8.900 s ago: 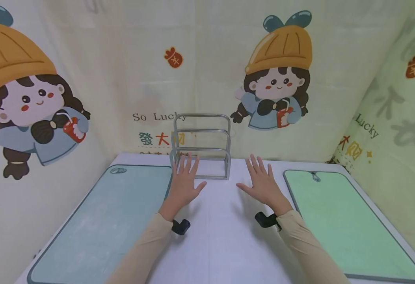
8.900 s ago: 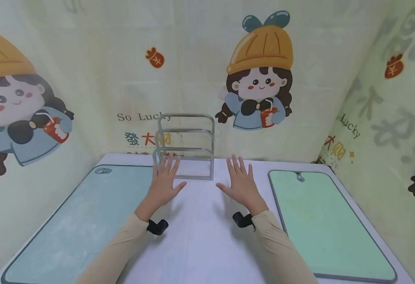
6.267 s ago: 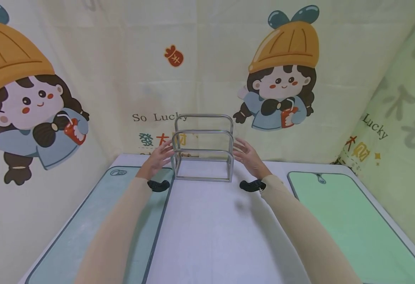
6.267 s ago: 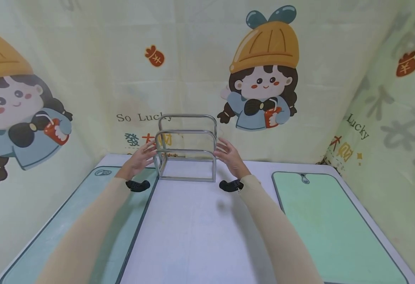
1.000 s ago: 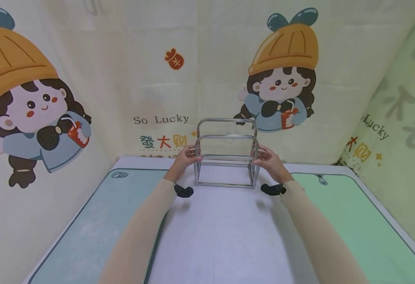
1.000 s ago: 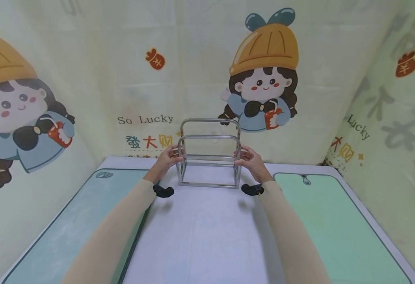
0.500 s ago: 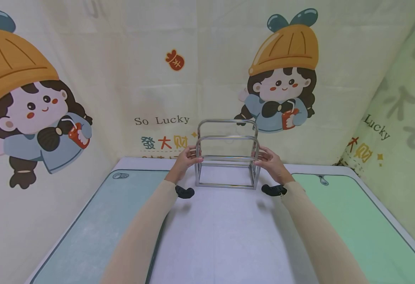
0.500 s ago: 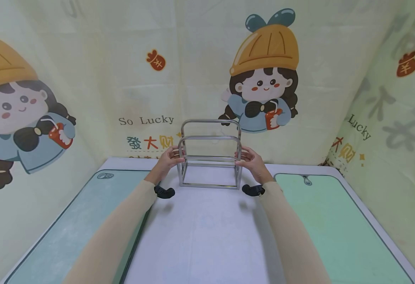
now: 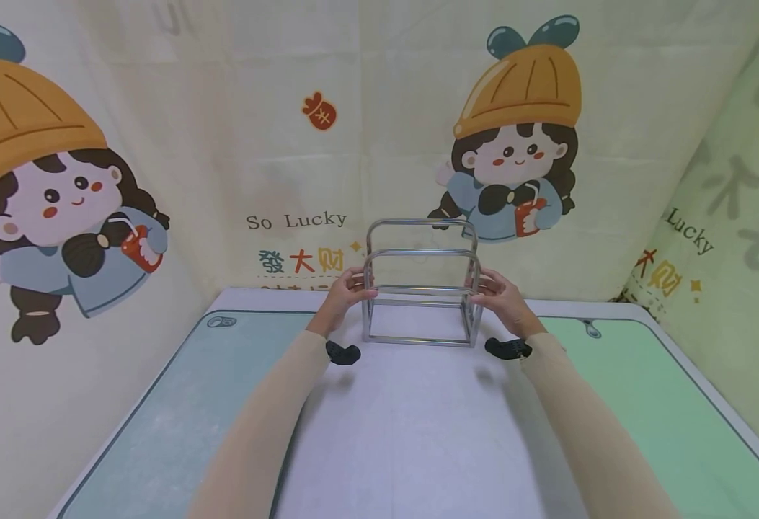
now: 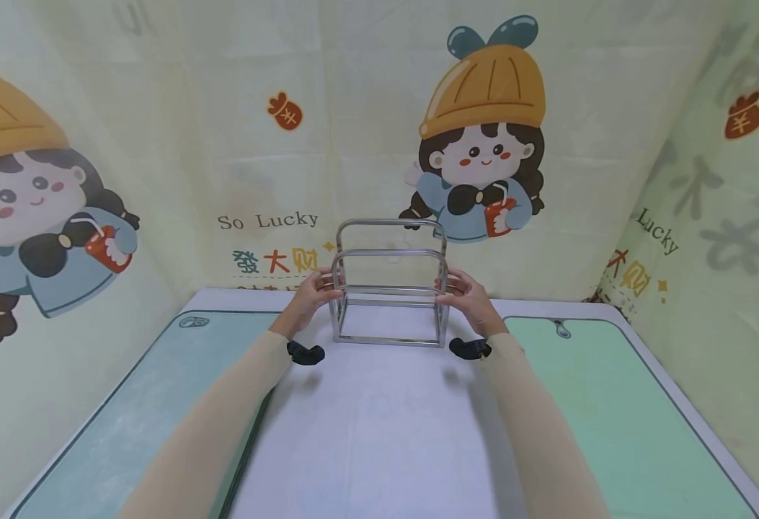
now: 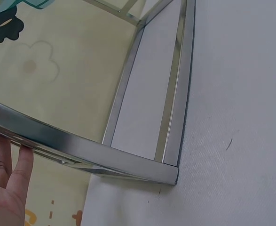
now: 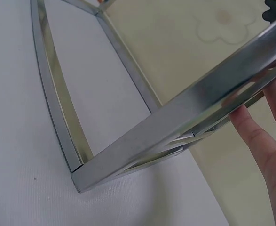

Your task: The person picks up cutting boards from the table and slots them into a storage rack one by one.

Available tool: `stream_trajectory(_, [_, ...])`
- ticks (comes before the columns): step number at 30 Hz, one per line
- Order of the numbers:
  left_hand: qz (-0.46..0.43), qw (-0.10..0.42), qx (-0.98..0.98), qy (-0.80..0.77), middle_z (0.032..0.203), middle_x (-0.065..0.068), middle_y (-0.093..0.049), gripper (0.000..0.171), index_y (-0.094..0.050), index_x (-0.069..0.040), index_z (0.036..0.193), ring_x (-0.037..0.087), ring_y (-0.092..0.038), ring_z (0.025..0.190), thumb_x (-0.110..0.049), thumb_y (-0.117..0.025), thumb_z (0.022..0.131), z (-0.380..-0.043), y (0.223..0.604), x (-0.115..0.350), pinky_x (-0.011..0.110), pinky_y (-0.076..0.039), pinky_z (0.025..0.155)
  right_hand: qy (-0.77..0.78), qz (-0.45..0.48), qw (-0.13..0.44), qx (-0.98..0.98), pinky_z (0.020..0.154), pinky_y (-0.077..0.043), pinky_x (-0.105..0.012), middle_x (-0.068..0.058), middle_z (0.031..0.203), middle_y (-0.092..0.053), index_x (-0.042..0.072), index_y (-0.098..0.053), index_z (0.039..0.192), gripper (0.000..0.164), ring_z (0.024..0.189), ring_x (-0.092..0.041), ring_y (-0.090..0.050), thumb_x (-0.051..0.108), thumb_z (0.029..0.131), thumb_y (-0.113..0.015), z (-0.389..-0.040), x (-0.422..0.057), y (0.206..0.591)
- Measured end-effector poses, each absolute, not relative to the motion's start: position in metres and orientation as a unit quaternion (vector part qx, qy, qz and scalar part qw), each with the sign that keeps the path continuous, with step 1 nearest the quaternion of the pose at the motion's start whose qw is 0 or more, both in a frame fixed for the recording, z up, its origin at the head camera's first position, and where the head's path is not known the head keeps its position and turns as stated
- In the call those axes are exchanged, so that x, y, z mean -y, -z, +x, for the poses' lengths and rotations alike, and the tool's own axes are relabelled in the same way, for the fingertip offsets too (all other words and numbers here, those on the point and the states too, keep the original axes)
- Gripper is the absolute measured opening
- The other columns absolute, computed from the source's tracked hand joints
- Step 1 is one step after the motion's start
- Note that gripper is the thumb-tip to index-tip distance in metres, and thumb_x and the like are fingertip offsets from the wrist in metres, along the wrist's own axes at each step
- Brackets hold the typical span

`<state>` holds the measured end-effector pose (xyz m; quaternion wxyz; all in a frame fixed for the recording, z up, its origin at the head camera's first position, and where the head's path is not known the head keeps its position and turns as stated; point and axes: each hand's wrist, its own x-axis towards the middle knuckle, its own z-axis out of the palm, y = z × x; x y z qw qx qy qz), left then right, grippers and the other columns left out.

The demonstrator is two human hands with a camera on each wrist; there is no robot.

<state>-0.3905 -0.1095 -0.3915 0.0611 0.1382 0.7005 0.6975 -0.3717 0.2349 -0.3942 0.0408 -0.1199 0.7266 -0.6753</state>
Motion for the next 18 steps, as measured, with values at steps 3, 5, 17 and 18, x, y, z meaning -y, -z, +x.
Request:
stream_trajectory(3, [0.136, 0.058, -0.702, -0.697, 0.138, 0.027, -0.044, 0.056, -0.042, -0.004, 0.134, 0.027, -0.051, 0.121, -0.004, -0.067, 0.084, -0.39, 0.392, 0.106, 0.046, -0.034, 0.111, 0.675, -0.125, 0.039, -0.727, 0.115, -0.022, -0.055, -0.022, 0.145, -0.039, 0.011, -0.025, 0.148, 0.069, 0.116, -0.005, -0.05, 0.012, 0.089, -0.063, -0.37, -0.238, 0.395])
stream_trajectory(5, [0.135, 0.052, -0.702, -0.698, 0.137, 0.027, -0.045, 0.055, -0.043, -0.005, 0.133, 0.028, -0.051, 0.121, -0.005, -0.068, 0.083, -0.389, 0.393, 0.103, 0.046, -0.034, 0.111, 0.673, -0.117, 0.036, -0.729, 0.115, -0.022, -0.054, -0.021, 0.144, -0.041, 0.012, -0.026, 0.147, 0.068, 0.117, -0.007, -0.049, 0.011, 0.089, -0.063, -0.37, -0.24, 0.394])
stream_trajectory(17, [0.137, 0.05, -0.711, -0.688, 0.138, 0.026, -0.045, 0.06, -0.04, -0.003, 0.136, 0.031, -0.048, 0.127, -0.008, -0.068, 0.083, -0.388, 0.395, 0.092, 0.049, -0.031, 0.112, 0.671, -0.102, 0.032, -0.734, 0.115, -0.022, -0.055, -0.024, 0.144, -0.038, 0.012, -0.027, 0.147, 0.065, 0.112, -0.003, -0.05, 0.006, 0.09, -0.059, -0.364, -0.247, 0.393])
stream_trajectory(18, [0.137, 0.049, -0.71, -0.688, 0.138, 0.026, -0.045, 0.06, -0.04, -0.002, 0.136, 0.031, -0.048, 0.127, -0.008, -0.068, 0.083, -0.388, 0.395, 0.091, 0.049, -0.031, 0.112, 0.671, -0.105, 0.032, -0.733, 0.115, -0.021, -0.055, -0.024, 0.144, -0.038, 0.011, -0.027, 0.147, 0.066, 0.112, -0.003, -0.05, 0.007, 0.09, -0.059, -0.364, -0.248, 0.393])
